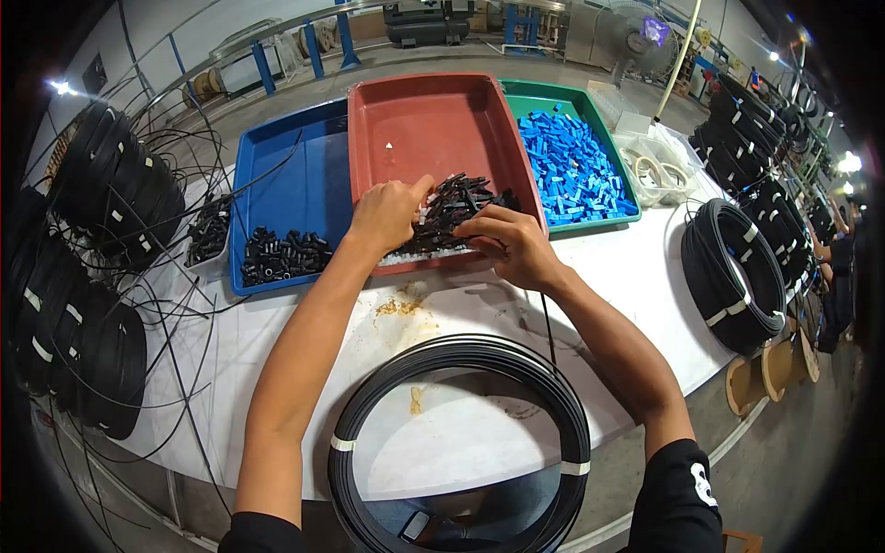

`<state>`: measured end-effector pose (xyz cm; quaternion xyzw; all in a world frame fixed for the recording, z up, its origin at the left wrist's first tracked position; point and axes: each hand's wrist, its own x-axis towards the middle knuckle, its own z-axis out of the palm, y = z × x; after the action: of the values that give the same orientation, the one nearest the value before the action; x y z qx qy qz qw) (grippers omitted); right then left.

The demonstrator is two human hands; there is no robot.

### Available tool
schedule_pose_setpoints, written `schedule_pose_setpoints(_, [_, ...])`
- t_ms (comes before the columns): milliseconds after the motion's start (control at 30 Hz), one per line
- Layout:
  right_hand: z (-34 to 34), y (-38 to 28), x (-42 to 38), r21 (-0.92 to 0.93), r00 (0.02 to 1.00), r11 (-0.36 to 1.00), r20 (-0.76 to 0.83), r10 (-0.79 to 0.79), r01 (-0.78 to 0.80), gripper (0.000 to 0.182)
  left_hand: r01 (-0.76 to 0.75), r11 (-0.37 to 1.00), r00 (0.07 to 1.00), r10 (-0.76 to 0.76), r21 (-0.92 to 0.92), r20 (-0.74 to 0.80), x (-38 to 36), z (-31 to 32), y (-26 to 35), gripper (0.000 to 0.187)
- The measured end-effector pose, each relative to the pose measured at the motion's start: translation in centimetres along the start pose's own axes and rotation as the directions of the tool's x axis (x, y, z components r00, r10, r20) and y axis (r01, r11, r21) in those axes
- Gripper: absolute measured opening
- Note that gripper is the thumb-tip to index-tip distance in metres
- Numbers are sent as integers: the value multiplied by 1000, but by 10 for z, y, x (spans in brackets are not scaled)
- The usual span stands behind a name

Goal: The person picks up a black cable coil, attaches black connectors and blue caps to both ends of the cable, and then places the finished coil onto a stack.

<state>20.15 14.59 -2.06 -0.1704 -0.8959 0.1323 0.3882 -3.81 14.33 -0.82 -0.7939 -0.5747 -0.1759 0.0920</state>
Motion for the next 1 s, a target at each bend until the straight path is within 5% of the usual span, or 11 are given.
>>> schedule_pose_setpoints(300, [3,-3,-2,13,1000,1000,-23,9,-9,33,64,997,997,-66,-46,-31,-1,-10,3,38])
schedule_pose_setpoints(367, [1,-4,0,6,999,1000,-41,16,-15,33,-149,932,978,88,-330,-191,-7,-20,4,34])
schedule_pose_setpoints(400, [-2,-7,1,19,997,1000,-74,10,-8,32,-150,932,978,90,-330,-189,-13,-26,9,34])
schedule_pose_setpoints(467, [-5,-12,2,56,990,998,-138,-4,11,32,-200,709,969,39,-677,-245,-28,-34,19,39])
schedule_pose_setpoints(567, [-2,-13,4,63,987,997,-161,-27,38,32,-214,584,953,-54,-783,-300,-43,-38,24,45])
schedule_pose_setpoints(1000, [1,-21,4,121,982,992,-191,-4,28,38,-229,742,915,-57,-630,-400,-54,-38,34,54])
